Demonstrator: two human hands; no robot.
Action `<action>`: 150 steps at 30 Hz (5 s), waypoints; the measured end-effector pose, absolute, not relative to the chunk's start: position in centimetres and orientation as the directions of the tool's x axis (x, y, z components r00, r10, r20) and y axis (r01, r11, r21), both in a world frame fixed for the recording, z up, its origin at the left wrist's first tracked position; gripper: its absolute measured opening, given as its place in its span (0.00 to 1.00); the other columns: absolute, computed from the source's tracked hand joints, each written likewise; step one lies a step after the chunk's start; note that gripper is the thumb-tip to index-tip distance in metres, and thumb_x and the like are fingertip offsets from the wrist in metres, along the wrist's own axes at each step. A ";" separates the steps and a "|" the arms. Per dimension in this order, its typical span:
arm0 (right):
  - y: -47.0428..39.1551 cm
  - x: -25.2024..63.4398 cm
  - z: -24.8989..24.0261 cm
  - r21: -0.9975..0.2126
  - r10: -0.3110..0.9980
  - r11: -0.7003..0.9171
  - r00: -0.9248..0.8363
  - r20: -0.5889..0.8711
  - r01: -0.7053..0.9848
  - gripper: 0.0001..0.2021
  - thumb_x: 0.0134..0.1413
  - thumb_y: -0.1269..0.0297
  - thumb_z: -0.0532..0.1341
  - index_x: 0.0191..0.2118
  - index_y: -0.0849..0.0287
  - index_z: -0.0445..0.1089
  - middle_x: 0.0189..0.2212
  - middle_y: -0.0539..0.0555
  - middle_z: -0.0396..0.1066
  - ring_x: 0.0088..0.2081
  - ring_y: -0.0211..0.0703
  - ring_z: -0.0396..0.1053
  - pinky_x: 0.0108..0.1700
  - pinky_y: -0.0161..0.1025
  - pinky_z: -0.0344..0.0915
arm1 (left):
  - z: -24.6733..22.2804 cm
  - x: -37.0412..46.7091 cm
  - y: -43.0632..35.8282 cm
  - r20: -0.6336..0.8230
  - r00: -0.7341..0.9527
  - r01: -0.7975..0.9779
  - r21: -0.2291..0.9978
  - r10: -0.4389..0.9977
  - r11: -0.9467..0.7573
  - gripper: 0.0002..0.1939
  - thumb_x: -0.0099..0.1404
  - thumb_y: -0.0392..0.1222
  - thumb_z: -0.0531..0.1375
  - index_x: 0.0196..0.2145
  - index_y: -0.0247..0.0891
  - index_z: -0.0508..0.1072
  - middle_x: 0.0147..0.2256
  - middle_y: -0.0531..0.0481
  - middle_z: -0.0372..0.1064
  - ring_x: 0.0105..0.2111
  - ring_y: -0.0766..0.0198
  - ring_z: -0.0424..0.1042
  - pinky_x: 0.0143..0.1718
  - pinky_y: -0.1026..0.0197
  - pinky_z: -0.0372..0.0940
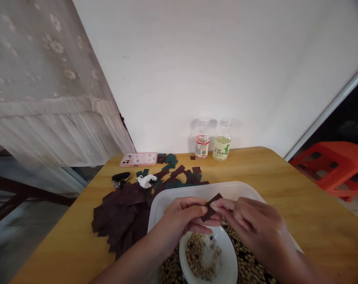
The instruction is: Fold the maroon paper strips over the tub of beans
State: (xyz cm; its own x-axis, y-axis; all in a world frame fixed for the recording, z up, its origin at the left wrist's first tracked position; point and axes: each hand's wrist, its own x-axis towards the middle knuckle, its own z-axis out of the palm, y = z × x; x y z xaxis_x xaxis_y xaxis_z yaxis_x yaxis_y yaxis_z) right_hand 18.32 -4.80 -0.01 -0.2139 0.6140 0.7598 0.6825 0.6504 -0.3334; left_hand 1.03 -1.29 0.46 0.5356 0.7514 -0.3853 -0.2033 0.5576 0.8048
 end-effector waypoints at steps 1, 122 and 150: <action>-4.8 18.3 0.1 -0.317 0.610 0.663 -0.244 0.754 0.678 0.17 0.53 0.75 0.58 0.19 0.56 0.51 0.14 0.44 0.59 0.18 0.33 0.61 0.21 0.31 0.56 | 0.5 1.0 -1.3 -0.388 0.531 -0.203 0.805 0.754 0.557 0.11 0.50 0.40 0.64 0.31 0.32 0.73 0.29 0.43 0.75 0.32 0.57 0.75 0.28 0.66 0.68; -4.3 18.2 0.2 -0.344 0.598 0.652 -0.179 0.781 0.676 0.07 0.52 0.75 0.58 0.27 0.57 0.65 0.11 0.42 0.56 0.13 0.32 0.60 0.17 0.30 0.58 | 0.8 1.4 -0.8 -0.312 0.413 -0.047 0.931 0.856 0.362 0.13 0.44 0.45 0.62 0.26 0.33 0.72 0.15 0.55 0.63 0.15 0.70 0.62 0.20 0.65 0.63; -4.0 18.1 -0.1 -0.394 0.619 0.646 -0.146 0.772 0.653 0.04 0.53 0.73 0.59 0.33 0.58 0.69 0.10 0.42 0.57 0.12 0.31 0.57 0.17 0.28 0.58 | -0.8 1.0 -0.1 -0.307 0.540 -0.288 0.808 0.784 0.514 0.13 0.45 0.45 0.67 0.23 0.31 0.72 0.16 0.53 0.63 0.17 0.73 0.61 0.18 0.70 0.62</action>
State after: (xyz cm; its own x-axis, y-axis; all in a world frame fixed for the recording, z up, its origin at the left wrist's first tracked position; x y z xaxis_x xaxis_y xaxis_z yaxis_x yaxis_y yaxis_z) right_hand 18.07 -4.03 -0.11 -0.1463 0.6187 0.7719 0.6534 0.6463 -0.3942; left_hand 1.01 -0.06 -0.78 0.5399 0.7838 -0.3067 -0.2879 0.5144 0.8078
